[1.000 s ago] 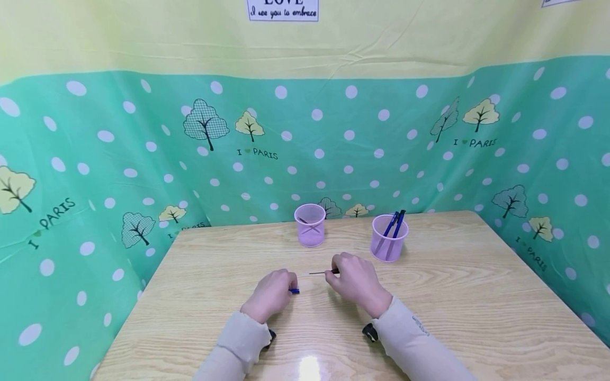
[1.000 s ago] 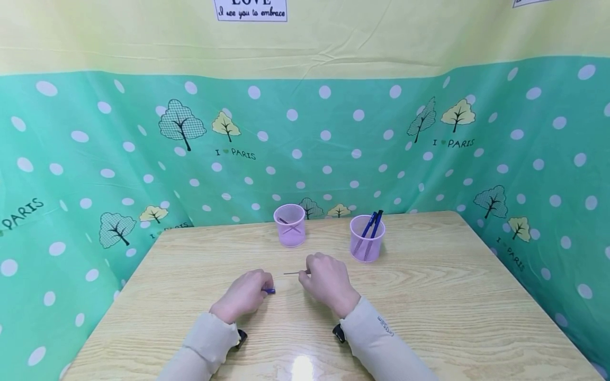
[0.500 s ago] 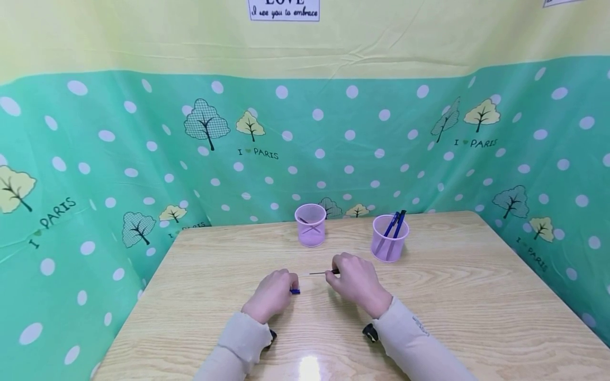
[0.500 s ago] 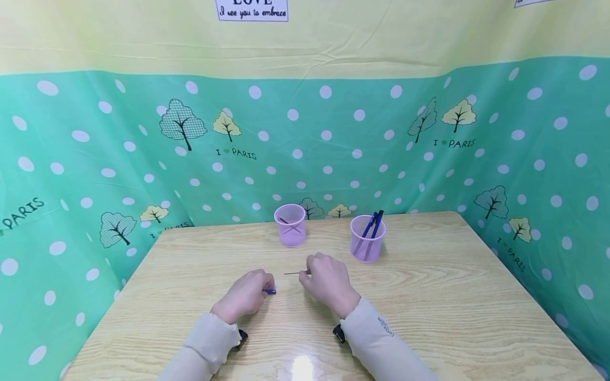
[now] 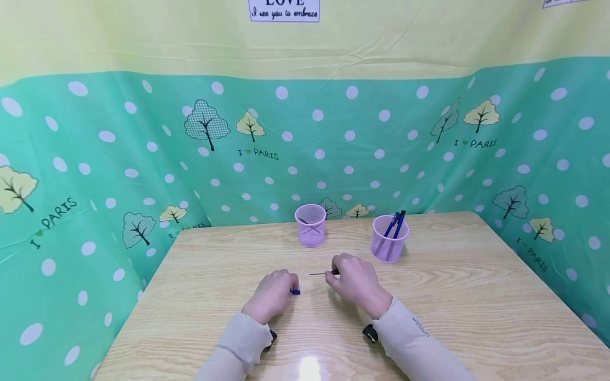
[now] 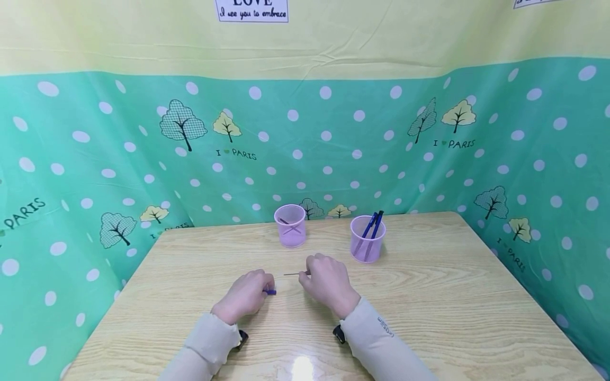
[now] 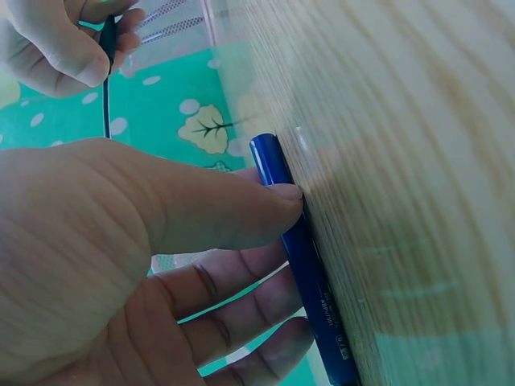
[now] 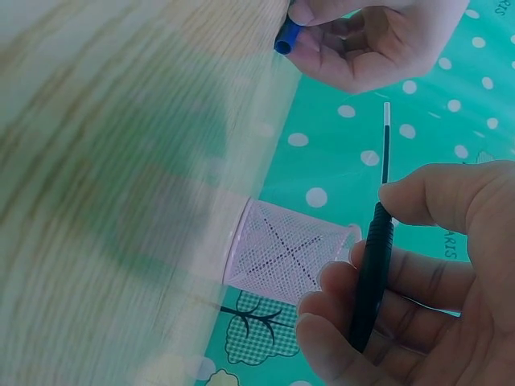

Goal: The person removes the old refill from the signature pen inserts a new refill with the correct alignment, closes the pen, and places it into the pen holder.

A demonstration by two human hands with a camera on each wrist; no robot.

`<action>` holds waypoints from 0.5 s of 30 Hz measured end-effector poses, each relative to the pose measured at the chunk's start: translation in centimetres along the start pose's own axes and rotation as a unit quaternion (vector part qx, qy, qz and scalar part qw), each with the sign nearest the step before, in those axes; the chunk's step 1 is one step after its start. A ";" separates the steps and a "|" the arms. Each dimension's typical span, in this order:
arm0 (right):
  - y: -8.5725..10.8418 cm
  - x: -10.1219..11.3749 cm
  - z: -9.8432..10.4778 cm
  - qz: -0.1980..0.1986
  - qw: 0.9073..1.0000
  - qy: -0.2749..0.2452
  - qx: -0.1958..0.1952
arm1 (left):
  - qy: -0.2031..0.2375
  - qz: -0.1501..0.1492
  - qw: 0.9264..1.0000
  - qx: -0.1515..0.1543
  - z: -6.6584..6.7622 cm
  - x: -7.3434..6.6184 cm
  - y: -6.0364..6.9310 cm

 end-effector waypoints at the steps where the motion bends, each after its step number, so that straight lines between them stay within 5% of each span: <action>1: 0.0 0.0 0.0 0.000 1.000 0.000 0.000 | -0.001 0.000 1.000 -0.001 0.0 0.0 0.0; 15: 0.1 0.1 0.0 -0.002 1.000 0.001 0.004 | 0.000 0.007 1.000 0.012 0.1 -0.1 0.0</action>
Point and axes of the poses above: each hand's wrist, its own y-axis away from the middle knuckle, its own z-axis out of the back of the hand, x = y × z, the point moved 3 cm from there along -y, towards the middle knuckle, and after that the axes turned 12 degrees about z, right-handed, at the moved point
